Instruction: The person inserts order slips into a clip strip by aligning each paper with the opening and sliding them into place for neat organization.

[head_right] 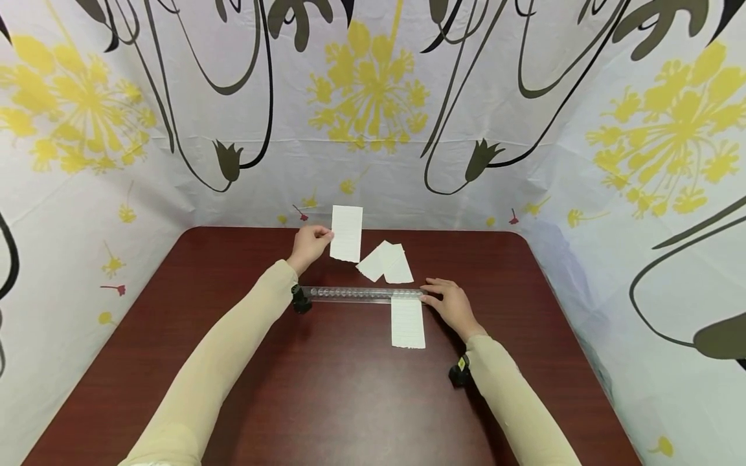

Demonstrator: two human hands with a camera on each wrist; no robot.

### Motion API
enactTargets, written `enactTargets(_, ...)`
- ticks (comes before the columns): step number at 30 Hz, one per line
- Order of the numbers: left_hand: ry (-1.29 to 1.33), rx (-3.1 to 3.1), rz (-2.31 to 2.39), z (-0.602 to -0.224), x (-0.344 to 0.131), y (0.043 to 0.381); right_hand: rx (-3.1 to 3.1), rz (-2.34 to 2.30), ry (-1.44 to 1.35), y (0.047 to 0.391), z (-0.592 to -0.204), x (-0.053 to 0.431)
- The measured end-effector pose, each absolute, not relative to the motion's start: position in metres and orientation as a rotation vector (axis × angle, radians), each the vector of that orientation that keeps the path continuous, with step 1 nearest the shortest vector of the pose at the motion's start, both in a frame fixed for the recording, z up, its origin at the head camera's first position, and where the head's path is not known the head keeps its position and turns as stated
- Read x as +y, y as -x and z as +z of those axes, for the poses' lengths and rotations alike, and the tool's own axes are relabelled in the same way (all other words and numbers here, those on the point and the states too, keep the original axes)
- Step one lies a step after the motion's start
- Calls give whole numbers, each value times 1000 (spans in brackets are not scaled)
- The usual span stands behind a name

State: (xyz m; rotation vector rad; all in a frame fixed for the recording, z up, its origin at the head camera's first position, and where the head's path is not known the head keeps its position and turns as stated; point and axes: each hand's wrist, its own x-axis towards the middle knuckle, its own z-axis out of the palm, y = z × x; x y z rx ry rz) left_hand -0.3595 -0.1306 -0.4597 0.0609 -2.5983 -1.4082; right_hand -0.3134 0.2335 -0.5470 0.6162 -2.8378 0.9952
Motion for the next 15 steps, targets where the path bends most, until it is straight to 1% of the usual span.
enactTargets(15,-140,-2548,-1631,-463,-156,319,-2857,989,-606,315,-548,233)
